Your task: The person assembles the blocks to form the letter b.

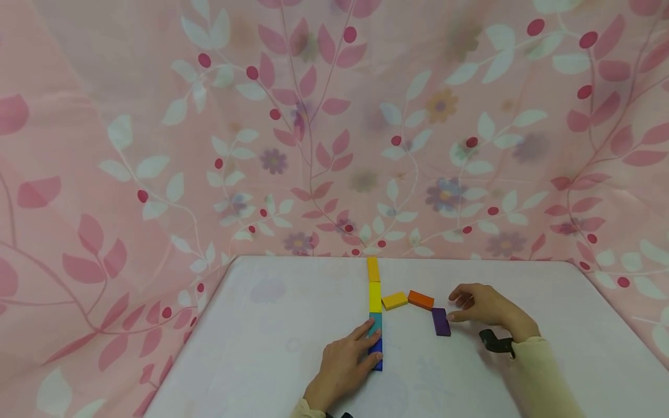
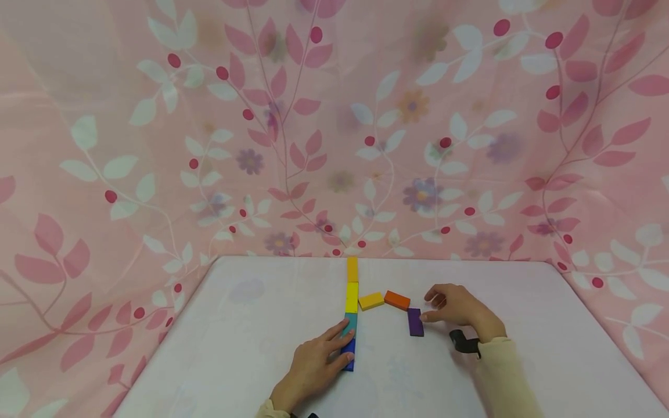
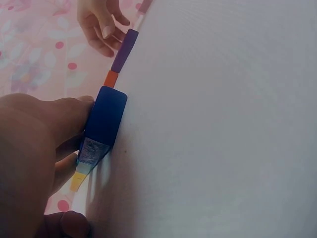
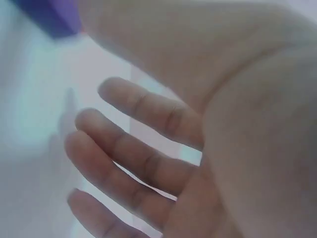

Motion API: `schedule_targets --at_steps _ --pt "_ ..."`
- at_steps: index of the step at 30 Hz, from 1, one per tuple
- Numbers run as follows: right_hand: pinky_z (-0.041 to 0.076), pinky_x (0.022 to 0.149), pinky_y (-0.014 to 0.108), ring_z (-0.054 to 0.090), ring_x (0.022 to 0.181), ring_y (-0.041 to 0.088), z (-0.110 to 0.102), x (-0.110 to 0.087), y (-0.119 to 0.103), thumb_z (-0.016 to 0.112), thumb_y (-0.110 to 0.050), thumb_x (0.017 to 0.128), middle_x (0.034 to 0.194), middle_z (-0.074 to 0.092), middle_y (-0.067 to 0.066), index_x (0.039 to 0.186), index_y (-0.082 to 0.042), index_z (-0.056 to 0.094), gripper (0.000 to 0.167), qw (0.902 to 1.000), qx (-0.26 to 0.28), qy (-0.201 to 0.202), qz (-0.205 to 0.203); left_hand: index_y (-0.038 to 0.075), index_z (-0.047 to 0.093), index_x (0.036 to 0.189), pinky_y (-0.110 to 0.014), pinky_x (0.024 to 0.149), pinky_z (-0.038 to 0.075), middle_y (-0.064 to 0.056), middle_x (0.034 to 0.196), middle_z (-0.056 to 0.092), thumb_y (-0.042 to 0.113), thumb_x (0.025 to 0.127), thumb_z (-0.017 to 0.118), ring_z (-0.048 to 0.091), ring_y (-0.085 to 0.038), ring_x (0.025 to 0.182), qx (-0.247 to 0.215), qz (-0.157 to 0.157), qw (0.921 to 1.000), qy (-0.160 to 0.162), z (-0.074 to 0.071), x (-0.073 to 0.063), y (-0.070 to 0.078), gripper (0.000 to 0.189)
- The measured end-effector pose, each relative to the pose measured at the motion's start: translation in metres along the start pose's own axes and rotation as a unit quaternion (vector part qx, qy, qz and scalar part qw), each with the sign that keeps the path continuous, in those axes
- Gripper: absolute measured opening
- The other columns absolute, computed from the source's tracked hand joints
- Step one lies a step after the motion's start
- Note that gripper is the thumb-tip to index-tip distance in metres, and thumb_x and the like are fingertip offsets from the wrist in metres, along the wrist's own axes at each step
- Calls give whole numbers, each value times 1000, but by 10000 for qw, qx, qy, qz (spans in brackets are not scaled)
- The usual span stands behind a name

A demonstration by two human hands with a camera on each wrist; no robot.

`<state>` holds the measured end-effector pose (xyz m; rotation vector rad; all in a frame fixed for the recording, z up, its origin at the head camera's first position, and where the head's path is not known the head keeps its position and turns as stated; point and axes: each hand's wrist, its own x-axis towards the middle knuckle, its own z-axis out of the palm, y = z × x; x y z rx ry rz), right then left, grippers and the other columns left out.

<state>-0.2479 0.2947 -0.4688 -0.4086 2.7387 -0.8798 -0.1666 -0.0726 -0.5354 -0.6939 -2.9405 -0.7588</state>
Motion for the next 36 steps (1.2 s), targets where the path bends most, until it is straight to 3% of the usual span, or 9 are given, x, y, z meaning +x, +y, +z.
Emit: schedule_targets --at_steps 5,9,13,15,18,25,30,36 --pt "57 92 57 68 107 39 -24 -17 27 85 -37 90 119 70 25 126 1 68 55 9977 -324 517 284 30 66 146 -21 70 48 12 164 49 47 103 67 68 -23 130 52 63 9999 62 0 0 0 46" --pt "55 92 63 65 110 49 -34 -27 49 84 -35 92 124 66 34 129 3 66 57 9967 -483 379 532 30 66 146 -22 69 48 12 164 49 47 103 68 68 -24 130 28 32 10000 65 -1 0 -1 46" --pt "55 91 57 64 107 40 -31 -30 64 83 -34 92 120 68 26 127 -1 69 50 9977 -297 36 608 31 66 146 -28 74 53 12 165 48 48 102 68 67 -24 132 -14 -46 10000 -18 -2 -2 -1 47" --pt "55 89 51 63 104 33 -28 -31 67 84 -34 91 116 69 19 123 -4 71 46 9979 -213 72 602 32 66 146 -30 76 54 12 164 48 48 102 68 66 -24 133 -28 -49 10000 -31 -1 -2 -1 47" --pt "53 87 47 62 102 29 -24 -33 70 84 -35 91 111 69 14 119 -5 72 42 9975 -221 201 647 32 66 146 -31 78 55 13 165 48 49 102 67 66 -22 134 -18 -33 10000 -27 -1 -2 0 47" --pt "51 93 63 64 110 40 -15 -45 69 78 -42 95 117 70 22 109 -9 73 36 9952 -301 319 878 29 67 145 -26 74 54 10 163 51 47 103 67 69 -23 128 80 156 9998 118 0 0 -1 46" --pt "53 83 48 61 94 27 -2 -56 59 77 -50 95 102 70 8 101 -13 70 38 9930 -342 362 1067 29 67 145 -24 72 52 9 163 51 46 102 68 70 -23 126 49 127 9999 99 -2 0 -1 46" --pt "40 65 33 52 75 19 23 -68 44 74 -58 94 80 58 0 94 -13 63 46 9895 -477 457 1289 29 66 145 -22 69 49 11 164 50 46 102 68 70 -24 126 -15 30 10000 -12 -3 -1 1 46"
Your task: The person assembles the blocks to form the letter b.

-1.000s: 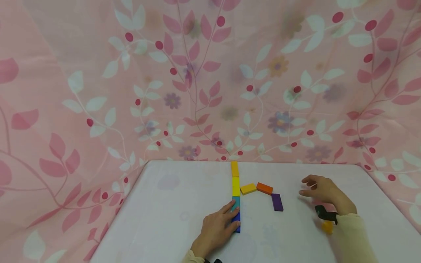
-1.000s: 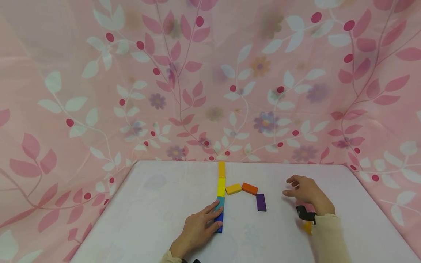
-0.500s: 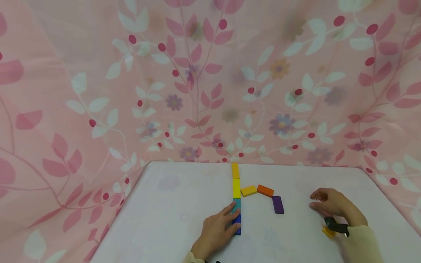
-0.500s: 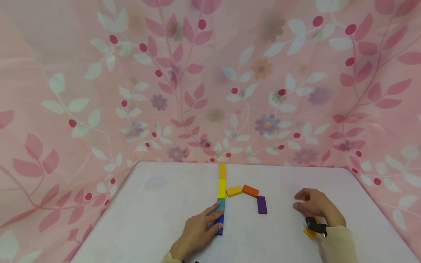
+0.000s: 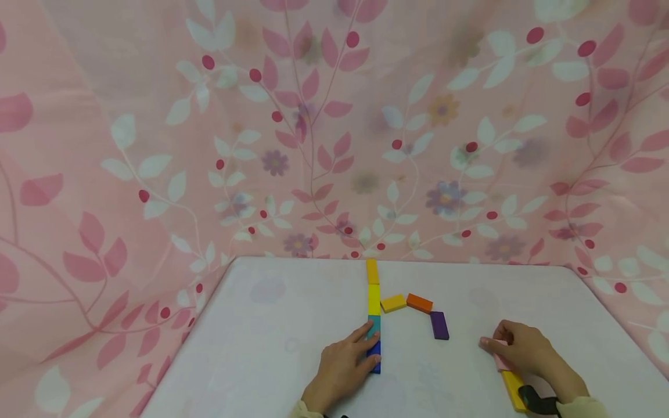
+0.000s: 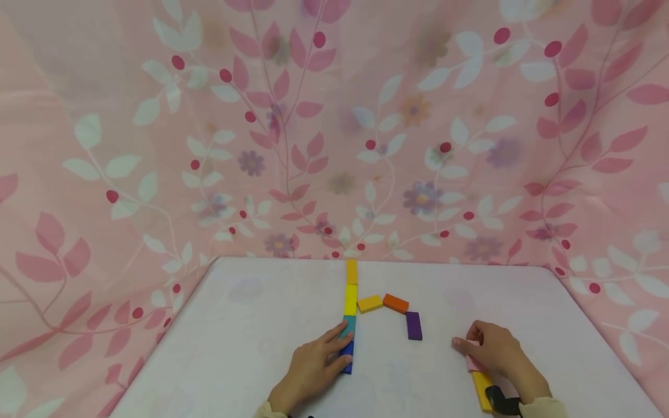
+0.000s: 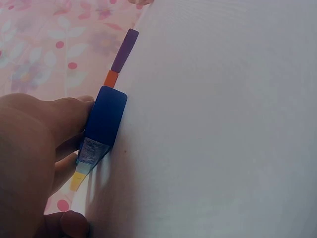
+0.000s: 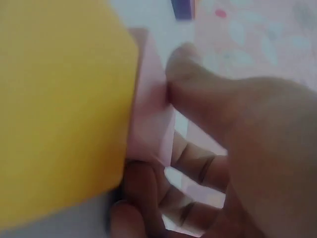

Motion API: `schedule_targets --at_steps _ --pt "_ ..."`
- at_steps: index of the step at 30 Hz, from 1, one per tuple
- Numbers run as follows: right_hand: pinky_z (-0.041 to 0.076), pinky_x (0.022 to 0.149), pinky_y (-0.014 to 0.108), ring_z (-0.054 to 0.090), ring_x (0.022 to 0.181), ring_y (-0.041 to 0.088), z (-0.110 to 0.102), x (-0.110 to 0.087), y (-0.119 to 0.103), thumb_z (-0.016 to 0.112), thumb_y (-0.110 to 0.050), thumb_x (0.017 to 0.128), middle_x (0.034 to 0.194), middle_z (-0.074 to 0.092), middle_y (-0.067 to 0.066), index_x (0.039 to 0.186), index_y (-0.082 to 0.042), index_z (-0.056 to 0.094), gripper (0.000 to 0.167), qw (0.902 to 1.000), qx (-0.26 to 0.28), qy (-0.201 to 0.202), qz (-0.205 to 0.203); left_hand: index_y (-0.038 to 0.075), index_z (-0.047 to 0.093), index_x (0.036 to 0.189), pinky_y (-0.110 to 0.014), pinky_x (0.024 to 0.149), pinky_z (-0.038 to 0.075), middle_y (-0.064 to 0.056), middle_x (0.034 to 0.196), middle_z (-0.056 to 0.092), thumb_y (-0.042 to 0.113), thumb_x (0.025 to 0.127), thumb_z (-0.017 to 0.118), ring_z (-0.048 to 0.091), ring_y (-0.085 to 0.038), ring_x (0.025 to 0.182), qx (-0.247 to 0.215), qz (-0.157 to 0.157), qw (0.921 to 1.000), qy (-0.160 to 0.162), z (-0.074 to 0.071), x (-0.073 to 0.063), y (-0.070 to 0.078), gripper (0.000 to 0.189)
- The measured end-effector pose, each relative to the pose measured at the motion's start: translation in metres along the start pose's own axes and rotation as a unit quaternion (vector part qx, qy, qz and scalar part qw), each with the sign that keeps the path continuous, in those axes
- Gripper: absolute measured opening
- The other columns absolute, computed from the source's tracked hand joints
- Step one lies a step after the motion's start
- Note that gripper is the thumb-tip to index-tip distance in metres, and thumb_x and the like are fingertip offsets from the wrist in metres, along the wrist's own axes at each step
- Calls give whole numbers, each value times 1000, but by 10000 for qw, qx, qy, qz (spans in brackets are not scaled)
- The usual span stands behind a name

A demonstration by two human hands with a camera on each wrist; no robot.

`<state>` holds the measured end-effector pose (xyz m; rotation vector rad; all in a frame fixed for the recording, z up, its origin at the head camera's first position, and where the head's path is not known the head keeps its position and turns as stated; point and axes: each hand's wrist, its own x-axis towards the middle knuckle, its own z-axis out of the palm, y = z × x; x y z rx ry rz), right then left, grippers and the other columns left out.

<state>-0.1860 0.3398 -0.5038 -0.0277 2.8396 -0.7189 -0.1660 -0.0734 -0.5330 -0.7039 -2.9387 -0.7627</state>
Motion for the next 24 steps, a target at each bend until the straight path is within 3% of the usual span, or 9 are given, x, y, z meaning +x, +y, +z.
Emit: schedule_targets --at_steps 6,9,14,17,24 --pt "44 60 27 57 67 15 5 -14 -9 69 -55 99 75 63 -2 97 -12 63 44 9995 229 -217 43 29 66 146 -21 68 48 10 164 50 46 103 68 70 -24 126 -48 11 10000 8 2 -1 0 46" --pt "50 62 26 61 69 16 -1 -21 -8 70 -47 101 82 66 0 107 -8 66 40 9960 633 -588 -248 29 65 146 -19 65 44 9 164 50 46 103 67 70 -24 125 -94 1 10000 -31 3 -2 0 47" --pt "58 70 27 65 80 15 -13 -24 -5 78 -31 97 98 68 4 128 -4 64 43 9817 1035 -1234 -1019 29 66 146 -20 67 45 9 164 50 46 103 67 70 -23 127 -118 13 9999 -29 2 -3 1 46" --pt "57 72 25 63 82 10 -13 -21 -9 81 -28 94 102 69 5 128 -6 65 43 9792 958 -1252 -1279 28 67 145 -19 67 46 8 164 51 45 103 67 70 -23 127 -101 77 9999 73 1 -2 -1 46" --pt "49 67 22 51 73 5 7 -18 -29 86 -34 90 87 62 -1 115 -8 67 41 9847 766 -789 -1354 28 67 145 -18 65 44 8 163 52 45 103 68 72 -23 123 -97 79 9999 103 2 0 -3 46"
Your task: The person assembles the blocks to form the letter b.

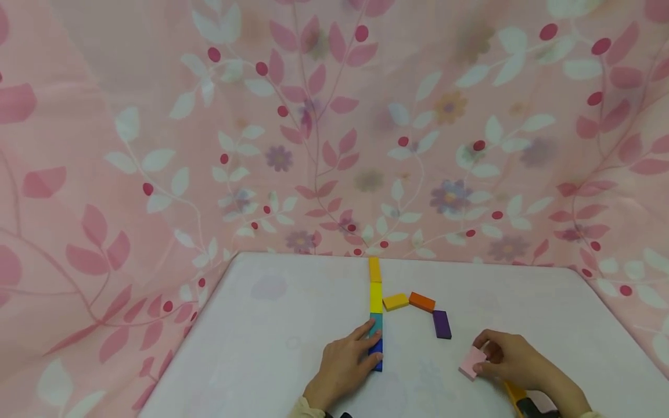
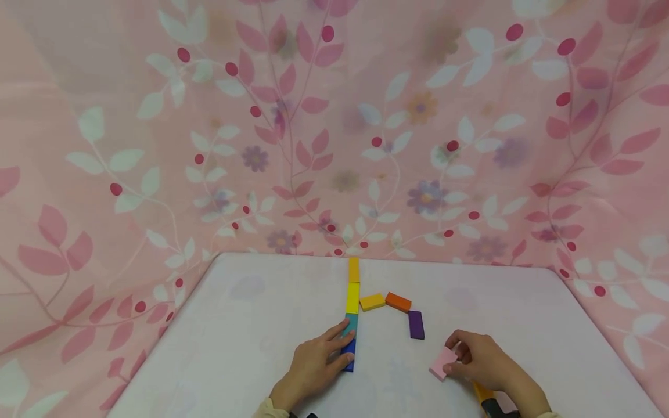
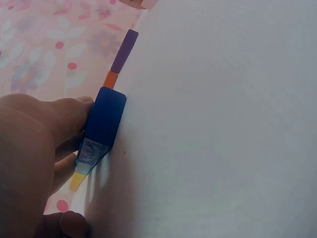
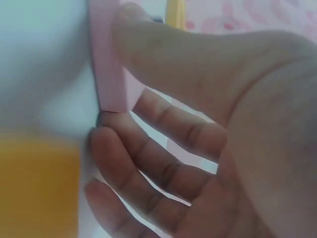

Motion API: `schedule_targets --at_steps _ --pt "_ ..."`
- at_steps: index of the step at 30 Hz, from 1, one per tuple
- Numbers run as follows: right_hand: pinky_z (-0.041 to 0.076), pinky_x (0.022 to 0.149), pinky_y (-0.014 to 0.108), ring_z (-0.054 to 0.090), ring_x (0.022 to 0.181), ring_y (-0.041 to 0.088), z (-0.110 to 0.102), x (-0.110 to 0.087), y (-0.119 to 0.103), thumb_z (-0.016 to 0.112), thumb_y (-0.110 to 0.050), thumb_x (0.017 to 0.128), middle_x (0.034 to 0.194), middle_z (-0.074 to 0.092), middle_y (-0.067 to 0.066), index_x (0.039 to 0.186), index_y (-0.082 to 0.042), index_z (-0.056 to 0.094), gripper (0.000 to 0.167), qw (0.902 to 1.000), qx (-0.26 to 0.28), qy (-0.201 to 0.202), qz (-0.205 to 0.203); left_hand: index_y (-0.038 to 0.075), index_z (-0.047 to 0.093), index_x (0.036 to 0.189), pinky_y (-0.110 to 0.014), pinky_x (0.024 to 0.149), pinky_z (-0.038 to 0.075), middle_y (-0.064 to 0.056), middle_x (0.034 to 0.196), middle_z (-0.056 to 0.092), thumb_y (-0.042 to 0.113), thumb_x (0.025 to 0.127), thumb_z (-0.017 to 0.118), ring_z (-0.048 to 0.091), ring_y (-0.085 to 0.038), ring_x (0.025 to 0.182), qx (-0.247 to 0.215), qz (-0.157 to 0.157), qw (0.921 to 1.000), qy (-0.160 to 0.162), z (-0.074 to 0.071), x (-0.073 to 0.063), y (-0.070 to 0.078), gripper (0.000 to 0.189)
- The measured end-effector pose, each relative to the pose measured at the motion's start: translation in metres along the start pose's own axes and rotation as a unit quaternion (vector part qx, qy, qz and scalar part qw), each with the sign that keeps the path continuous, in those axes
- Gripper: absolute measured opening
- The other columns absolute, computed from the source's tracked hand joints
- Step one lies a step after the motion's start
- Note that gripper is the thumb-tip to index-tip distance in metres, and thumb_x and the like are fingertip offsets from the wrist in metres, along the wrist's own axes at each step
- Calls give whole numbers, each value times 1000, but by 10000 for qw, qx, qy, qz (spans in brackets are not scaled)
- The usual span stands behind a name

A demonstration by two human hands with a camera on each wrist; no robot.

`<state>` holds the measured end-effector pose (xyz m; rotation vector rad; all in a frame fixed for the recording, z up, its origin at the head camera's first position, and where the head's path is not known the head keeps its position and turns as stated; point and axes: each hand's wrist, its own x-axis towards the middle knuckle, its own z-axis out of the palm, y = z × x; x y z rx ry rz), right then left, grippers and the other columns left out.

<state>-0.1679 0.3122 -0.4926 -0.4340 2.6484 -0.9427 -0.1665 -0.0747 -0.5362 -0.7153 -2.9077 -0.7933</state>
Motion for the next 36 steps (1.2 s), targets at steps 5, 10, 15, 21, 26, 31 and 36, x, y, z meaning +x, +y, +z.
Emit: schedule_targets --at_steps 5,10,15,21,26,31,36 --pt "48 67 21 50 72 4 16 9 -17 88 -36 87 85 61 -3 111 -10 68 41 9996 -203 172 -76 29 67 145 -21 68 47 9 163 51 46 102 68 70 -22 127 38 -91 9999 -51 0 1 0 46" --pt "47 67 22 50 72 4 31 16 -35 89 -37 86 84 62 -6 113 -12 69 42 9987 -378 258 -244 29 67 145 -20 66 44 10 163 51 46 102 68 69 -21 128 46 -132 9999 -88 1 1 1 46" --pt "42 63 24 47 70 0 45 18 -49 87 -36 88 81 58 -9 113 -14 67 39 9951 -518 433 -719 29 67 144 -19 66 44 10 163 51 46 102 69 70 -21 127 61 -86 9999 -41 1 1 1 46" --pt "39 61 24 47 66 4 58 27 -68 88 -39 86 75 55 -9 108 -17 68 37 9955 -658 556 -395 30 67 145 -20 68 46 11 163 51 47 102 69 69 -22 128 72 -122 9999 -51 2 1 1 46" --pt "41 60 24 49 64 9 68 39 -83 88 -42 86 74 56 -8 106 -18 68 37 9966 -684 430 -148 31 66 145 -24 73 50 12 163 50 48 102 68 68 -22 129 44 -210 9997 -123 2 1 1 46" --pt "39 56 23 47 60 6 74 46 -89 86 -44 87 72 55 -9 104 -17 67 37 9958 -673 401 -476 32 66 145 -26 76 52 13 163 50 48 102 68 68 -21 130 63 -207 9997 -115 2 1 2 46" --pt "37 55 23 45 59 4 79 49 -91 85 -44 88 71 53 -10 102 -18 65 36 9937 -717 448 -737 31 67 145 -22 71 47 13 163 50 47 102 69 69 -22 129 36 -215 9997 -66 0 1 3 46"
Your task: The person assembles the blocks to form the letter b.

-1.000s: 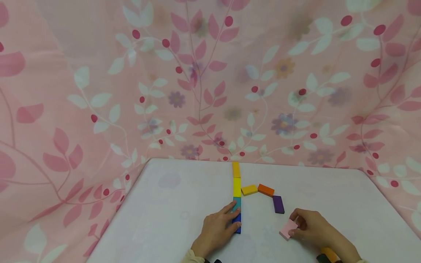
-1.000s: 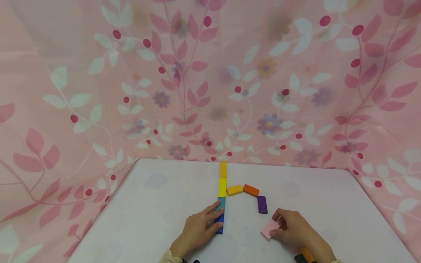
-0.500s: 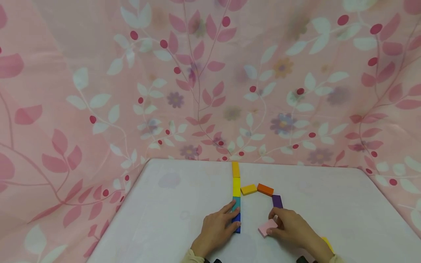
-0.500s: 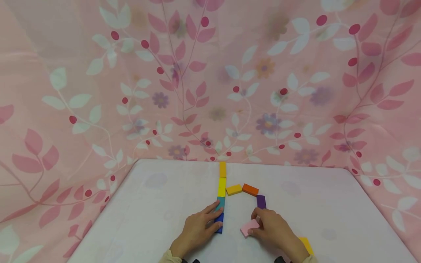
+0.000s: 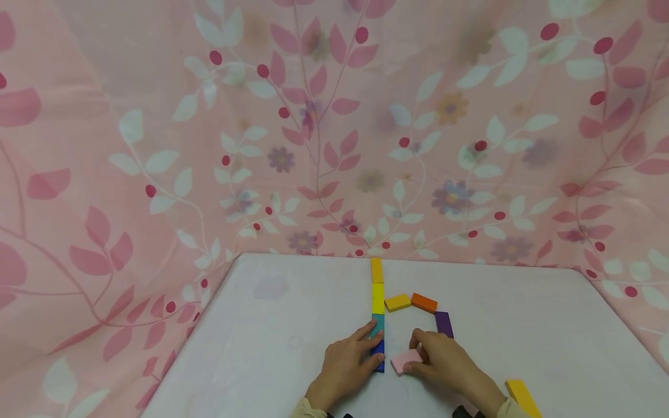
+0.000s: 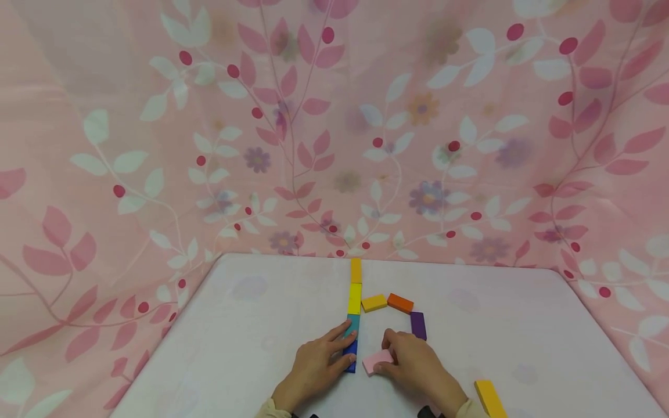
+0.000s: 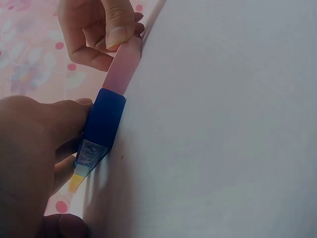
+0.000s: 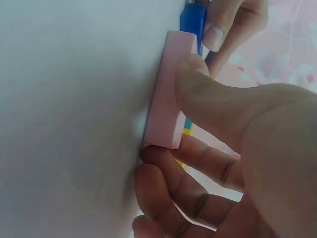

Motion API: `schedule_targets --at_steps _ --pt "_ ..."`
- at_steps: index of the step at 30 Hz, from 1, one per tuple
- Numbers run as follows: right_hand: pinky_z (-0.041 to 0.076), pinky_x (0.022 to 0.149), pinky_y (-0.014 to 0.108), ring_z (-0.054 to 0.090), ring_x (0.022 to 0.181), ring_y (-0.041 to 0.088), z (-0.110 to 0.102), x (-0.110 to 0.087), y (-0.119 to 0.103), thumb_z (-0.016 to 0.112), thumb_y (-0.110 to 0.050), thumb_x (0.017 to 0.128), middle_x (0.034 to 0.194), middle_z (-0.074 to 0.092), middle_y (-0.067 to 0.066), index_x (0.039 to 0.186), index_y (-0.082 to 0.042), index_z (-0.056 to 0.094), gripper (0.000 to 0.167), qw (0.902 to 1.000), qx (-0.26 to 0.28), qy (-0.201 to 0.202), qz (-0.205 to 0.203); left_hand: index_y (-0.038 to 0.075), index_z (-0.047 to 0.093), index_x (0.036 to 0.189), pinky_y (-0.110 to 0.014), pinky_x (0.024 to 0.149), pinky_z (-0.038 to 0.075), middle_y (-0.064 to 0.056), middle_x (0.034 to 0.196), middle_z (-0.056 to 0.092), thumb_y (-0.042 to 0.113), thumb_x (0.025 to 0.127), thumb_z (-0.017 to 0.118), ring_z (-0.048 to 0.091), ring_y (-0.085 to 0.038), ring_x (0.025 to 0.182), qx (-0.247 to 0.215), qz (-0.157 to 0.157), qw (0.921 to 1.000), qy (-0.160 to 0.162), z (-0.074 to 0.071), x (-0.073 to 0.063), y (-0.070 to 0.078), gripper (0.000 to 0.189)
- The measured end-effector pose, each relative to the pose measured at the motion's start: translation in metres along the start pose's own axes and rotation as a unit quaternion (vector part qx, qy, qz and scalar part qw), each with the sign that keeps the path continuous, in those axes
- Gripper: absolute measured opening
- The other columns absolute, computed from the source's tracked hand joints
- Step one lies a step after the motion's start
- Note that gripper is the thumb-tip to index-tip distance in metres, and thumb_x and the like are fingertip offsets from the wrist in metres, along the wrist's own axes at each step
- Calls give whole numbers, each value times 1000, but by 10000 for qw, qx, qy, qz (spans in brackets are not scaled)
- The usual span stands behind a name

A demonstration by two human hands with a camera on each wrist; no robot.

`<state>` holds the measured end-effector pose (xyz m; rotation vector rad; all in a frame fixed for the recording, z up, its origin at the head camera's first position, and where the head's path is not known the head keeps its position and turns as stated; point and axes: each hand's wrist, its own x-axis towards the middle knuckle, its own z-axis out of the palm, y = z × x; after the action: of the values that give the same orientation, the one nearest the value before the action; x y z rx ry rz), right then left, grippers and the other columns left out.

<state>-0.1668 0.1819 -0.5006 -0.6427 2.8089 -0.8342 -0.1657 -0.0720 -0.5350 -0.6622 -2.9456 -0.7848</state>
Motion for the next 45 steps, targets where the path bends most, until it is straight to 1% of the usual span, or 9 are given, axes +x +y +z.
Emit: schedule_targets --at_steps 4,9,19,26,31,35,39,41,45 --pt "36 56 23 45 59 5 4 1 -3 84 -46 89 71 52 -9 102 -19 65 35 9999 -32 -16 134 32 67 144 -21 69 46 14 163 50 47 101 69 70 -21 126 31 -10 10000 20 1 0 1 46" --pt "37 56 24 47 60 7 8 4 -8 84 -47 89 72 53 -8 102 -19 65 36 9996 -5 -36 292 31 67 144 -18 62 40 13 163 50 47 101 70 74 -17 111 -43 -31 10000 28 1 0 1 46" --pt "37 56 24 47 62 8 12 4 -9 84 -44 89 73 53 -6 102 -18 64 35 9994 26 -84 342 33 66 145 -23 71 51 14 163 50 50 100 70 71 -23 125 0 -50 10000 -3 1 -1 1 48" --pt "39 57 24 48 62 6 7 1 -7 81 -47 92 74 55 -8 107 -18 65 37 9996 159 -206 99 32 67 144 -19 65 43 14 163 51 48 101 71 73 -19 115 -36 -33 10000 52 2 -2 0 46" --pt "47 62 23 54 66 3 -14 -4 1 78 -45 95 80 64 -9 121 -10 67 45 9979 498 -392 -135 32 67 144 -19 67 45 14 163 51 48 101 69 73 -21 119 49 43 9999 111 4 -1 -2 45" --pt "50 65 23 57 73 2 -37 -14 13 80 -43 94 86 68 -7 127 -6 68 51 9988 438 -173 123 32 67 144 -18 64 43 14 163 50 49 102 68 73 -21 119 19 55 9999 94 5 0 -2 45" --pt "51 69 23 59 80 5 -64 -37 41 81 -41 93 94 69 -5 132 -6 67 54 9976 364 -190 551 32 67 144 -20 67 46 14 163 50 50 102 67 70 -21 126 -26 72 10000 32 5 0 -2 46" --pt "56 73 28 61 86 10 -80 -50 59 84 -37 91 100 71 -2 135 -6 65 57 9949 387 -365 852 33 66 144 -23 71 49 13 163 49 51 102 66 68 -21 130 14 87 10000 23 5 0 -2 46" --pt "61 85 49 67 101 24 -104 -78 94 90 -29 85 117 73 8 141 -6 62 67 9894 390 -571 1280 32 68 144 -23 74 51 13 162 51 49 102 68 67 -21 131 122 127 9998 112 3 -1 -1 45"
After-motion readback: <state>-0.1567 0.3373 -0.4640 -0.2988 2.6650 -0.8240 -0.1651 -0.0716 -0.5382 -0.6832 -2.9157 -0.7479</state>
